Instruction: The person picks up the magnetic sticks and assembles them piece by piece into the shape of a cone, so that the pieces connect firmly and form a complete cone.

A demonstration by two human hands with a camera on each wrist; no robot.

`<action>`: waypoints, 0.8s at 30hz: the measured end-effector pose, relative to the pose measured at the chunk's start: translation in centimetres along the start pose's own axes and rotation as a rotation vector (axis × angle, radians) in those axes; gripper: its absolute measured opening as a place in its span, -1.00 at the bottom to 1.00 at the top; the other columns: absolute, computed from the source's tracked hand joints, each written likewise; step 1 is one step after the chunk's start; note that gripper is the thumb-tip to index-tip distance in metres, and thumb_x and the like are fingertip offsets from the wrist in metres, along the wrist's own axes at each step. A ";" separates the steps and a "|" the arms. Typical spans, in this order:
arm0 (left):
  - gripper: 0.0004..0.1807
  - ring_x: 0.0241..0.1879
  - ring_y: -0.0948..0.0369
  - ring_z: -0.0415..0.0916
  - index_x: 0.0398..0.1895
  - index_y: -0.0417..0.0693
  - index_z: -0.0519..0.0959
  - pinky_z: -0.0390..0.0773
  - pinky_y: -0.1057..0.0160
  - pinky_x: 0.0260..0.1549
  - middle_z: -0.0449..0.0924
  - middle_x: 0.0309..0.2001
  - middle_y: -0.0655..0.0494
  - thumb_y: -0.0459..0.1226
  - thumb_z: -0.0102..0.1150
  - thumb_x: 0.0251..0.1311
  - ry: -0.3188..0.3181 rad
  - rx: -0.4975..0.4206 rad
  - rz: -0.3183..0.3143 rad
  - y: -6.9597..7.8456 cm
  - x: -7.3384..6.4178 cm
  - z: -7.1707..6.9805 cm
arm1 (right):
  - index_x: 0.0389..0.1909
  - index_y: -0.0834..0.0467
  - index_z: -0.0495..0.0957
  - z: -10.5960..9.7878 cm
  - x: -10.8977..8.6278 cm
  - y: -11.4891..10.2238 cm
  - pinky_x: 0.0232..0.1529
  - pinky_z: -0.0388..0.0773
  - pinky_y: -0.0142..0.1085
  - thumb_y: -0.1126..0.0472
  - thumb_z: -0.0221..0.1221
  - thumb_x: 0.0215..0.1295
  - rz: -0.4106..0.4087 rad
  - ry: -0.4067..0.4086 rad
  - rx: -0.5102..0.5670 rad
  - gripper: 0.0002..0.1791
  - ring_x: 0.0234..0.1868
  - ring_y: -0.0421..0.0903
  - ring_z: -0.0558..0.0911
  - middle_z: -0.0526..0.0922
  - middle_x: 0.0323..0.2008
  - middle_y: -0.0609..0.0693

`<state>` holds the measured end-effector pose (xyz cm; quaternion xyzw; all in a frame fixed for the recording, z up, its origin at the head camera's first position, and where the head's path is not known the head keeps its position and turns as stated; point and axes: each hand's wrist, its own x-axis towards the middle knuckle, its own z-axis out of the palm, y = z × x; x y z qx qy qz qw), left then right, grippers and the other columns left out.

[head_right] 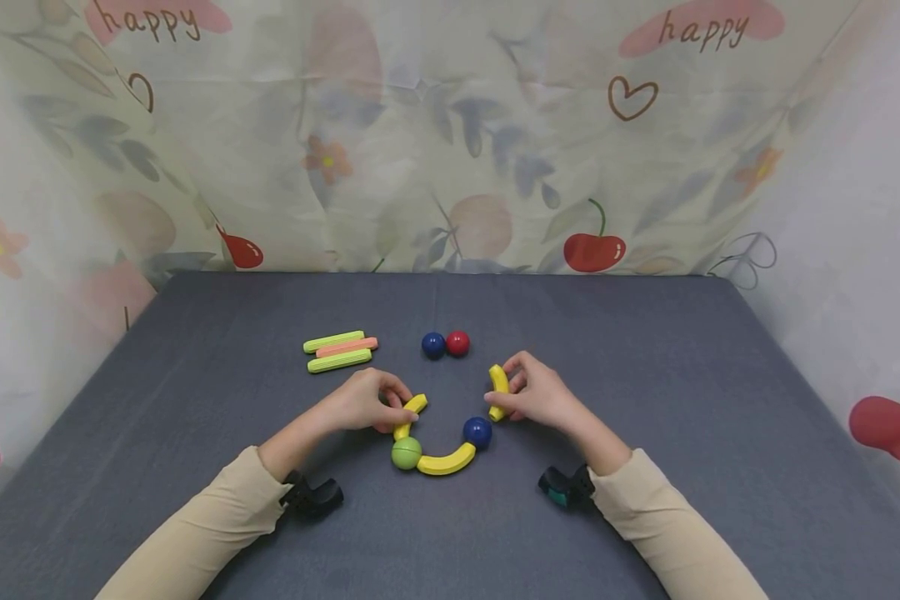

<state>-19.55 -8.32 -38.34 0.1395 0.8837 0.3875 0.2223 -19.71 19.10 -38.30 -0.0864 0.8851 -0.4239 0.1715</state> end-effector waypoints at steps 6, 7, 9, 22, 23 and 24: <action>-0.71 -0.64 0.34 0.47 -0.22 -0.17 0.61 0.50 0.42 -0.57 0.56 -0.52 0.13 -0.21 0.35 0.02 -0.001 0.001 -0.002 0.0 0.0 0.0 | 0.02 0.30 0.26 0.7 -0.1 -0.3 -0.41 0.62 -0.30 0.08 0.28 0.15 0.005 -0.013 -0.005 -0.43 -0.54 -0.22 0.60 0.53 -0.35 0.08; -0.71 -0.64 0.34 0.47 -0.21 -0.17 0.61 0.50 0.42 -0.57 0.56 -0.52 0.13 -0.21 0.35 0.02 -0.001 0.001 -0.003 0.0 0.0 0.0 | 0.02 0.30 0.26 0.8 -0.1 -0.4 -0.41 0.62 -0.31 0.07 0.27 0.15 0.007 -0.015 -0.007 -0.43 -0.54 -0.22 0.60 0.53 -0.35 0.08; -0.70 -0.64 0.34 0.47 -0.20 -0.17 0.61 0.50 0.42 -0.57 0.57 -0.51 0.12 -0.21 0.35 0.02 -0.001 0.003 -0.004 0.0 0.0 0.0 | 0.03 0.30 0.26 0.8 -0.1 -0.4 -0.41 0.62 -0.30 0.07 0.26 0.17 0.007 -0.021 -0.010 -0.43 -0.53 -0.22 0.60 0.54 -0.34 0.09; -0.65 -0.64 0.33 0.49 -0.08 -0.17 0.59 0.52 0.40 -0.56 0.58 -0.50 0.11 -0.21 0.30 0.08 -0.004 0.007 -0.009 0.2 0.0 0.2 | 0.31 0.30 0.15 1.3 -0.4 -0.6 -0.41 0.51 -0.33 -0.14 0.28 0.08 -0.064 -0.096 -0.108 -0.09 -0.43 -0.19 0.56 0.44 0.00 0.23; -0.64 -0.64 0.33 0.49 -0.06 -0.17 0.59 0.52 0.40 -0.57 0.58 -0.50 0.10 -0.21 0.29 0.08 -0.003 0.009 -0.009 0.2 0.0 0.2 | 0.32 0.31 0.13 1.4 -0.5 -0.7 -0.40 0.50 -0.33 -0.14 0.29 0.06 -0.077 -0.098 -0.119 -0.05 -0.42 -0.19 0.55 0.41 0.02 0.24; -0.64 -0.64 0.33 0.49 -0.05 -0.17 0.58 0.52 0.40 -0.57 0.58 -0.50 0.10 -0.21 0.29 0.09 -0.002 0.011 -0.008 0.3 0.0 0.3 | 0.33 0.32 0.10 1.5 -0.5 -0.7 -0.40 0.49 -0.34 -0.14 0.31 0.05 -0.088 -0.098 -0.129 -0.02 -0.41 -0.19 0.55 0.39 0.03 0.25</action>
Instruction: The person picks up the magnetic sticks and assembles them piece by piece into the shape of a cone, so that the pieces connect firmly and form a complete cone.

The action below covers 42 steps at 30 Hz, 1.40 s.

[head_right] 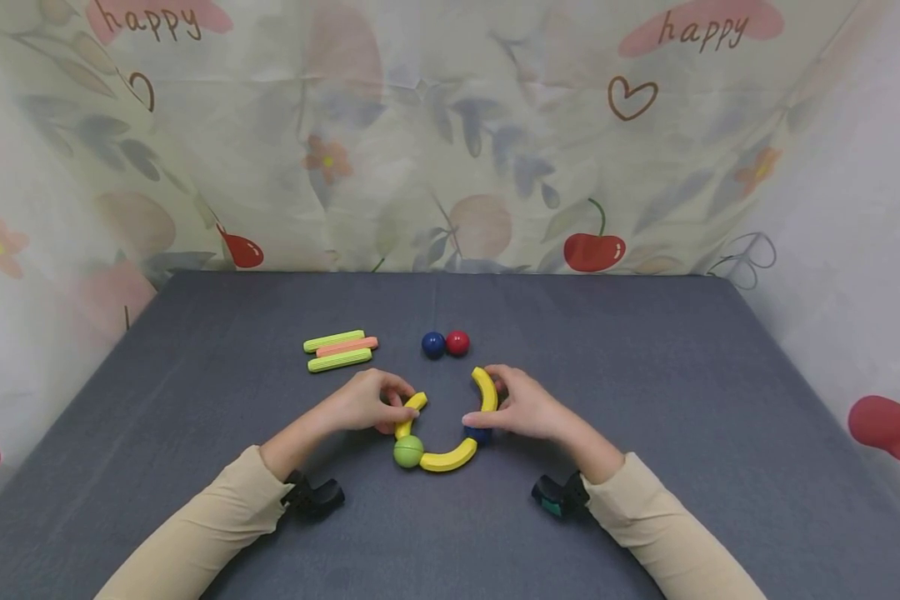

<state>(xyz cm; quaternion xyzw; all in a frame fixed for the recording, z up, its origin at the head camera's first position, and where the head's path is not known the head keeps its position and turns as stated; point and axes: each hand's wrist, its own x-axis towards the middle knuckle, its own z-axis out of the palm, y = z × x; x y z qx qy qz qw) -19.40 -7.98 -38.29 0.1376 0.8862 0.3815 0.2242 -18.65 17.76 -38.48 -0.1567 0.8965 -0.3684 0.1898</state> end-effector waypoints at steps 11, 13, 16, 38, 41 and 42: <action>-0.65 -0.64 0.31 0.50 -0.03 -0.15 0.55 0.49 0.39 -0.60 0.51 -0.49 0.09 -0.23 0.25 0.12 0.009 0.022 -0.011 -0.1 0.3 0.3 | 0.29 0.40 0.10 0.5 -0.4 -0.4 -0.42 0.49 -0.42 -0.04 0.34 0.04 -0.035 0.032 -0.050 -0.04 -0.45 -0.21 0.53 0.33 0.11 0.33; -0.65 -0.63 0.30 0.50 -0.02 -0.15 0.53 0.48 0.39 -0.60 0.49 -0.49 0.09 -0.24 0.25 0.13 0.010 0.021 -0.015 -0.1 0.3 0.4 | 0.29 0.40 0.10 0.5 -0.4 -0.5 -0.42 0.48 -0.43 -0.02 0.34 0.05 -0.035 0.030 -0.055 -0.06 -0.44 -0.22 0.53 0.33 0.11 0.33; -0.64 -0.63 0.30 0.49 -0.01 -0.15 0.52 0.48 0.40 -0.60 0.48 -0.49 0.09 -0.24 0.24 0.13 0.009 0.019 -0.022 -0.1 0.3 0.4 | 0.29 0.39 0.12 0.4 -0.4 -0.6 -0.39 0.48 -0.43 0.02 0.32 0.07 -0.040 0.018 -0.061 -0.10 -0.40 -0.21 0.53 0.35 0.09 0.32; -0.75 -0.68 0.31 0.42 -0.40 -0.09 0.58 0.35 0.42 -0.64 0.46 -0.62 0.17 -0.09 0.31 0.05 -0.019 0.055 -0.013 0.1 -0.2 0.1 | 0.15 0.29 0.40 -0.8 -0.6 0.0 -0.17 0.55 -0.26 0.25 0.21 0.09 -0.092 -0.016 -0.108 -0.45 -0.12 -0.01 0.56 0.50 0.05 0.22; -0.75 -0.69 0.31 0.40 -0.42 -0.08 0.59 0.33 0.42 -0.64 0.45 -0.62 0.18 -0.08 0.32 0.05 -0.025 0.063 -0.009 0.1 -0.2 0.2 | 0.15 0.30 0.40 -1.0 -0.4 0.2 -0.19 0.54 -0.28 0.28 0.18 0.09 -0.095 -0.021 -0.104 -0.46 -0.10 0.01 0.55 0.49 0.09 0.24; -0.75 -0.69 0.31 0.40 -0.43 -0.08 0.59 0.33 0.42 -0.64 0.45 -0.63 0.18 -0.08 0.32 0.05 -0.026 0.065 -0.011 0.1 -0.2 0.2 | 0.15 0.30 0.40 -1.1 -0.4 0.2 -0.20 0.54 -0.28 0.29 0.17 0.09 -0.094 -0.022 -0.103 -0.46 -0.10 0.02 0.55 0.49 0.10 0.24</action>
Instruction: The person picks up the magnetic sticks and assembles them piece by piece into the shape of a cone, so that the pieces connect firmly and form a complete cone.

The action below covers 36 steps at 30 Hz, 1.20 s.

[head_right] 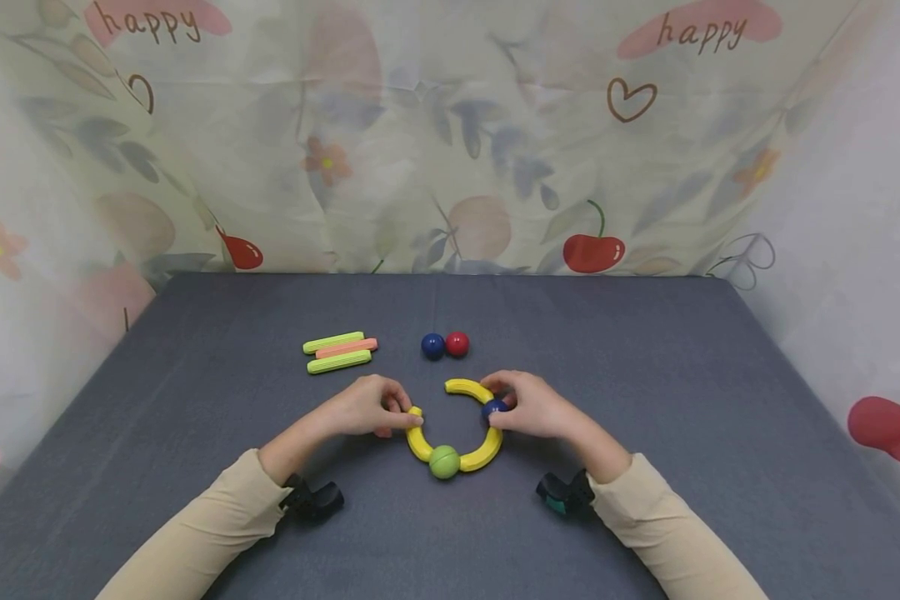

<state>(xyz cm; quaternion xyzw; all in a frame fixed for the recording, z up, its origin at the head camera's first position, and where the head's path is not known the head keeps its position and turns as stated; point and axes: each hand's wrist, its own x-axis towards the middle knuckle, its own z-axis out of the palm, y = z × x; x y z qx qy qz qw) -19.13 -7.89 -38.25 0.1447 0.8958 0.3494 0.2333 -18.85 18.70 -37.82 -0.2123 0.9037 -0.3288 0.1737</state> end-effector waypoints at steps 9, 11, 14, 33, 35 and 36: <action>-0.74 -0.68 0.31 0.38 -0.47 -0.05 0.59 0.33 0.41 -0.63 0.45 -0.63 0.20 -0.05 0.32 0.04 -0.020 0.013 0.004 0.2 -0.1 -0.2 | 0.16 0.30 0.39 -0.4 0.1 0.3 -0.12 0.56 -0.20 0.27 0.15 0.14 -0.002 -0.014 0.004 -0.48 -0.04 0.07 0.55 0.48 0.13 0.27; -0.74 -0.67 0.31 0.38 -0.44 -0.05 0.59 0.34 0.41 -0.62 0.45 -0.62 0.20 -0.05 0.31 0.05 -0.015 0.017 0.013 0.3 -0.1 -0.5 | 0.16 0.30 0.39 -0.4 0.1 0.4 -0.12 0.56 -0.20 0.27 0.15 0.14 -0.007 -0.018 0.008 -0.48 -0.05 0.07 0.55 0.48 0.13 0.27; -0.74 -0.64 0.30 0.39 -0.38 -0.05 0.59 0.35 0.41 -0.58 0.48 -0.58 0.16 -0.05 0.29 0.07 0.012 0.024 0.025 0.5 0.3 -1.2 | 0.16 0.30 0.39 -0.4 0.2 0.4 -0.12 0.56 -0.21 0.27 0.15 0.15 -0.009 -0.021 0.014 -0.49 -0.05 0.06 0.55 0.47 0.13 0.27; -0.45 -0.44 0.15 0.56 0.21 -0.02 0.40 0.53 0.33 -0.44 0.50 -0.06 -0.10 -0.13 0.25 0.13 0.260 -0.056 0.013 1.3 6.4 -2.4 | 0.16 0.29 0.39 -0.2 0.2 0.3 -0.22 0.52 -0.32 0.27 0.14 0.16 0.017 -0.025 0.019 -0.49 -0.13 -0.01 0.55 0.48 0.13 0.25; -0.44 -0.50 0.19 0.55 0.22 0.00 0.41 0.55 0.35 -0.47 0.50 -0.08 -0.11 -0.14 0.27 0.12 0.246 -0.090 0.001 1.3 6.7 -2.3 | 0.17 0.29 0.38 -0.2 0.2 0.3 -0.21 0.52 -0.31 0.27 0.14 0.16 0.021 -0.026 0.022 -0.49 -0.12 0.00 0.55 0.47 0.13 0.25; -0.44 -0.51 0.21 0.55 0.22 0.00 0.41 0.56 0.36 -0.47 0.51 -0.09 -0.11 -0.15 0.28 0.11 0.241 -0.101 -0.002 1.2 6.8 -2.3 | 0.17 0.28 0.39 -0.2 0.2 0.4 -0.20 0.52 -0.31 0.27 0.13 0.16 0.026 -0.026 0.024 -0.49 -0.11 0.00 0.55 0.47 0.13 0.25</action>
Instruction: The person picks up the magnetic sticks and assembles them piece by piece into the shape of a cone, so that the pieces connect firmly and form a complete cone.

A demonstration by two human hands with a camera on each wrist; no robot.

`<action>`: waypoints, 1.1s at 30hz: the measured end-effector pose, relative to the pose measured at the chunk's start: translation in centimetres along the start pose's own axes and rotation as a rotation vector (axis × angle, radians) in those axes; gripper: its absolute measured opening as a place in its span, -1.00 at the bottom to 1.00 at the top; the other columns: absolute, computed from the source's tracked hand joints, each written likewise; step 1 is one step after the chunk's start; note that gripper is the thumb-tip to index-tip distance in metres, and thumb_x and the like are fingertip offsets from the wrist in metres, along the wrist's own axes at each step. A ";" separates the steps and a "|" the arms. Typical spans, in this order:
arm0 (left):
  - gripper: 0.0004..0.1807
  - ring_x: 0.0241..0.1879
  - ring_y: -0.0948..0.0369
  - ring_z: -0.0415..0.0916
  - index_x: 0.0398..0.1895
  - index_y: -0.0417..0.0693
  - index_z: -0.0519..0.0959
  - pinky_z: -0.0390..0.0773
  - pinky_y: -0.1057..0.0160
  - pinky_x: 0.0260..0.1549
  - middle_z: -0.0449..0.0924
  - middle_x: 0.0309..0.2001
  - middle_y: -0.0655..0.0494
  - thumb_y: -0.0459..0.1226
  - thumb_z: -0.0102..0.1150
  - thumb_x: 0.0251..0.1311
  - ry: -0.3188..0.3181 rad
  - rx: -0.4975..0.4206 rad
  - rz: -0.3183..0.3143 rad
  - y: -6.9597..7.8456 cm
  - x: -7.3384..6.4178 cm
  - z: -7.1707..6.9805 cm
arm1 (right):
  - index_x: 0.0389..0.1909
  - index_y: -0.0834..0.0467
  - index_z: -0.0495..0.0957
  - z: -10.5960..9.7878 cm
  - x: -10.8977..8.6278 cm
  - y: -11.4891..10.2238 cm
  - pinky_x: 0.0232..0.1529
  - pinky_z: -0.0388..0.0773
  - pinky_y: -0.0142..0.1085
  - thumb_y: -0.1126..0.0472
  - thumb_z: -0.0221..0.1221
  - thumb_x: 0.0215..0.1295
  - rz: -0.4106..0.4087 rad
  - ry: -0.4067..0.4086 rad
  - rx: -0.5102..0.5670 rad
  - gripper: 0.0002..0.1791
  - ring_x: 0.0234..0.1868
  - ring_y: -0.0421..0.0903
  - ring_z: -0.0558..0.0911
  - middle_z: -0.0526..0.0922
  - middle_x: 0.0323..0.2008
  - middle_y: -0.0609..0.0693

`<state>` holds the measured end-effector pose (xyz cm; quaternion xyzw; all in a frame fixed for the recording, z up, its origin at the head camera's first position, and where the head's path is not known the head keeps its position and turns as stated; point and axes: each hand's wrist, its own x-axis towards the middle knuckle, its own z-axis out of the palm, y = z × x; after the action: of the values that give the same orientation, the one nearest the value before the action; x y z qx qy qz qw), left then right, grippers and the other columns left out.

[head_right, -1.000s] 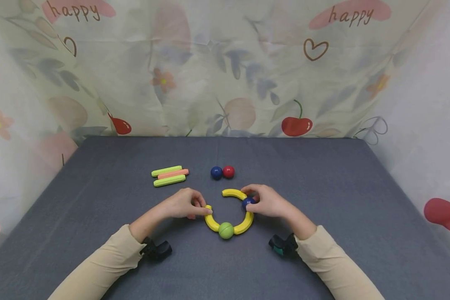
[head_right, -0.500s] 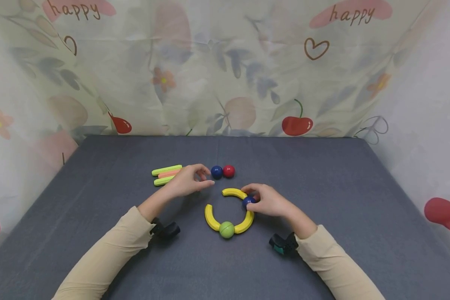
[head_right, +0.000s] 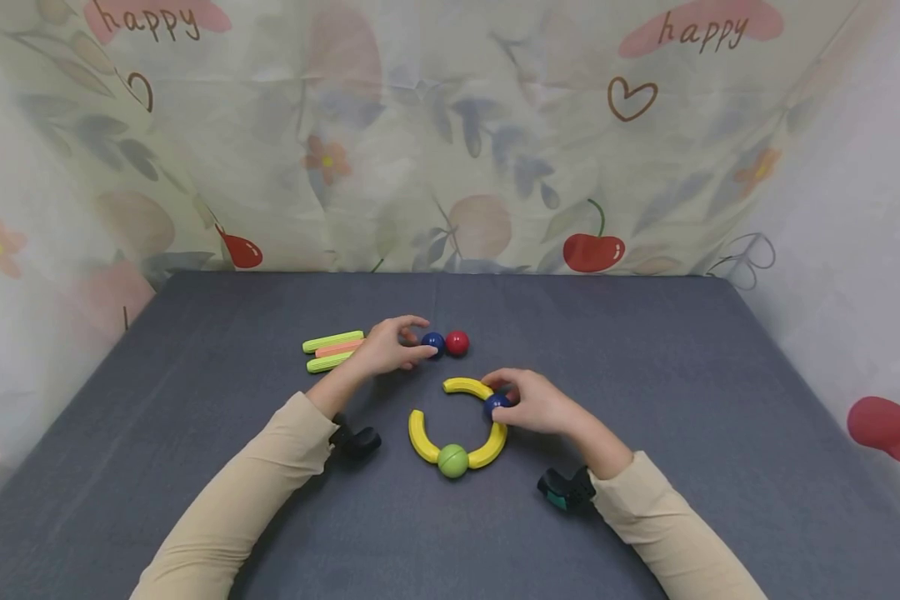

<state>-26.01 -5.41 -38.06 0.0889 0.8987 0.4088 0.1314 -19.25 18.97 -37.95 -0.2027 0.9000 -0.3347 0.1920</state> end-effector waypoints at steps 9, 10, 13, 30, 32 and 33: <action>-0.51 -0.52 0.23 0.59 0.11 0.00 0.52 0.60 0.36 -0.47 0.56 -0.20 -0.09 -0.19 0.33 0.05 0.011 -0.068 -0.055 -0.3 0.6 0.5 | 0.18 0.28 0.38 -0.1 -0.1 -0.1 -0.21 0.51 -0.31 0.26 0.14 0.17 -0.007 -0.004 0.002 -0.49 -0.11 0.02 0.55 0.46 0.14 0.26; -0.51 -0.52 0.24 0.59 0.10 -0.01 0.53 0.60 0.36 -0.47 0.57 -0.20 -0.09 -0.19 0.33 0.05 0.016 -0.069 -0.057 -0.3 0.6 0.5 | 0.18 0.28 0.37 -0.1 -0.1 -0.1 -0.22 0.51 -0.32 0.26 0.13 0.17 -0.012 -0.006 0.002 -0.49 -0.11 0.02 0.55 0.46 0.14 0.26; -0.54 -0.52 0.24 0.59 0.08 -0.03 0.54 0.58 0.37 -0.48 0.57 -0.22 -0.09 -0.19 0.33 0.05 0.019 -0.069 -0.058 -0.5 0.4 0.4 | 0.17 0.28 0.38 -0.1 -0.1 -0.1 -0.23 0.50 -0.34 0.26 0.14 0.17 -0.016 -0.003 0.002 -0.49 -0.11 0.01 0.55 0.47 0.13 0.25; -0.55 -0.49 0.25 0.59 0.05 -0.04 0.53 0.61 0.31 -0.38 0.59 -0.32 -0.03 -0.14 0.30 0.08 -0.175 -0.064 -0.034 -1.4 -3.6 -0.9 | 0.16 0.29 0.38 0.0 -0.1 0.1 -0.17 0.53 -0.28 0.27 0.14 0.17 -0.026 0.006 0.014 -0.50 -0.13 0.00 0.57 0.50 0.06 0.25; -0.56 -0.49 0.26 0.59 0.05 -0.05 0.54 0.61 0.31 -0.39 0.58 -0.33 -0.02 -0.14 0.30 0.08 -0.194 -0.065 -0.036 -1.6 -3.8 -0.8 | 0.16 0.29 0.38 0.0 -0.1 0.1 -0.18 0.53 -0.29 0.28 0.13 0.17 -0.025 0.006 0.012 -0.50 -0.13 -0.01 0.57 0.50 0.06 0.25; -0.56 -0.49 0.27 0.59 0.05 -0.05 0.54 0.60 0.32 -0.39 0.58 -0.34 -0.01 -0.14 0.30 0.08 -0.204 -0.064 -0.040 -1.6 -4.0 -0.8 | 0.16 0.29 0.38 0.0 -0.2 0.1 -0.19 0.52 -0.30 0.27 0.13 0.17 -0.026 0.005 0.011 -0.50 -0.13 -0.01 0.57 0.50 0.06 0.25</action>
<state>-22.53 -8.09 -38.08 0.1078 0.8689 0.4232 0.2331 -19.15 19.11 -37.97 -0.2127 0.8959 -0.3428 0.1863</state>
